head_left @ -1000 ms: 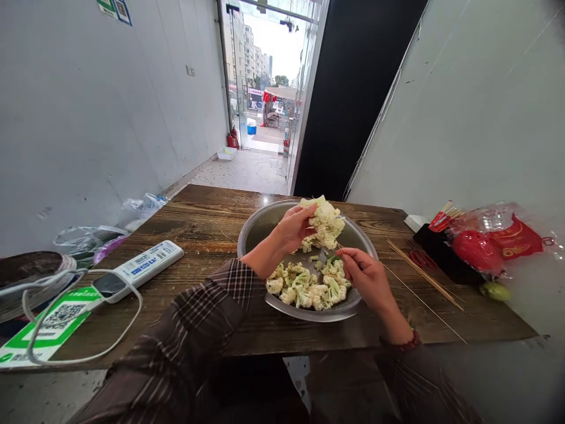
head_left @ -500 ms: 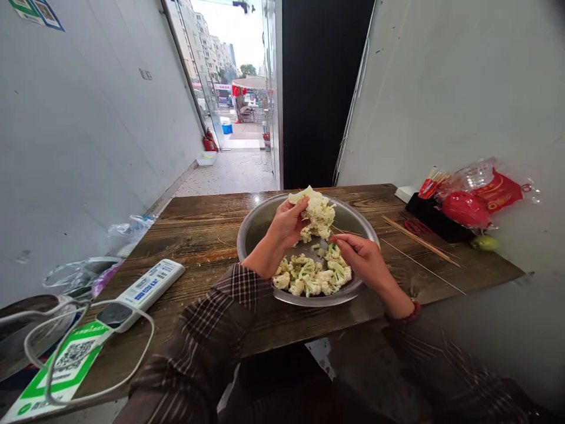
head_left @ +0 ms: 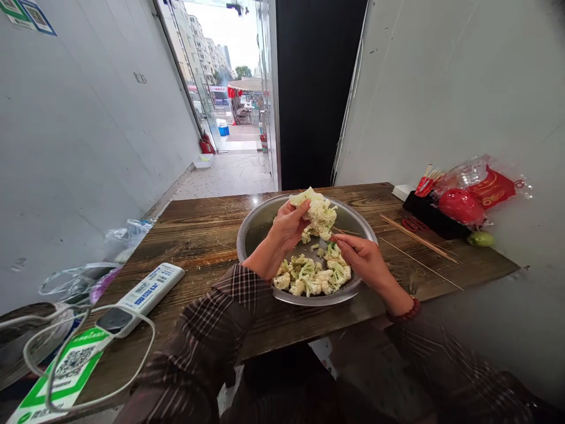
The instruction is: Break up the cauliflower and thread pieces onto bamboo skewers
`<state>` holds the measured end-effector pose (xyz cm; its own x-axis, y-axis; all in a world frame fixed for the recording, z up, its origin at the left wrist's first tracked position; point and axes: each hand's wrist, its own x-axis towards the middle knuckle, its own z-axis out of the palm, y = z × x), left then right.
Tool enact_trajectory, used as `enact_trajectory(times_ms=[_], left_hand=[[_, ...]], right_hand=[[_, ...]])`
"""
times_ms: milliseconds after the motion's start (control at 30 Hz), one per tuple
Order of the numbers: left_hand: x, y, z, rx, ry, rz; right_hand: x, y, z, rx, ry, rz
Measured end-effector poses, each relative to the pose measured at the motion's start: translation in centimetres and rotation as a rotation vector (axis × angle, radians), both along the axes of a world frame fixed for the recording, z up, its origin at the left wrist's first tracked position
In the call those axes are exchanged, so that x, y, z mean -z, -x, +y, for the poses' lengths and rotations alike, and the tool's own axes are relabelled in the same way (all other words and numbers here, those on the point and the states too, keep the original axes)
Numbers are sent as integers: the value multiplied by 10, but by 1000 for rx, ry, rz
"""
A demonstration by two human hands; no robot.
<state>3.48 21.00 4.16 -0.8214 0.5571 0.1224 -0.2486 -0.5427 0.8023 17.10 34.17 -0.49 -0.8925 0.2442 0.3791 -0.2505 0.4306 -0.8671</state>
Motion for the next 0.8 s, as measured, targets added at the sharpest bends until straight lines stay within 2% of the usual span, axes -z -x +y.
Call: enact_trajectory(times_ms=[200,333,500,667,800], left_hand=[[-4,4,-7,23,37,24],[-5,11,-10,-66,86,0],[-7,16,-13,-138,92,47],[-10,13,-16,-217,163,191],[-6,18,-16,-261,206,292]], right_hand=[[-6,-2,-2,-53,161,-71],[-4,-3,0,-38,255,-93],[-3,-4,0,-62,253,-122],[-4,-4,-1,-56,250,-128],[-3,-4,-1,-60,211,-133]])
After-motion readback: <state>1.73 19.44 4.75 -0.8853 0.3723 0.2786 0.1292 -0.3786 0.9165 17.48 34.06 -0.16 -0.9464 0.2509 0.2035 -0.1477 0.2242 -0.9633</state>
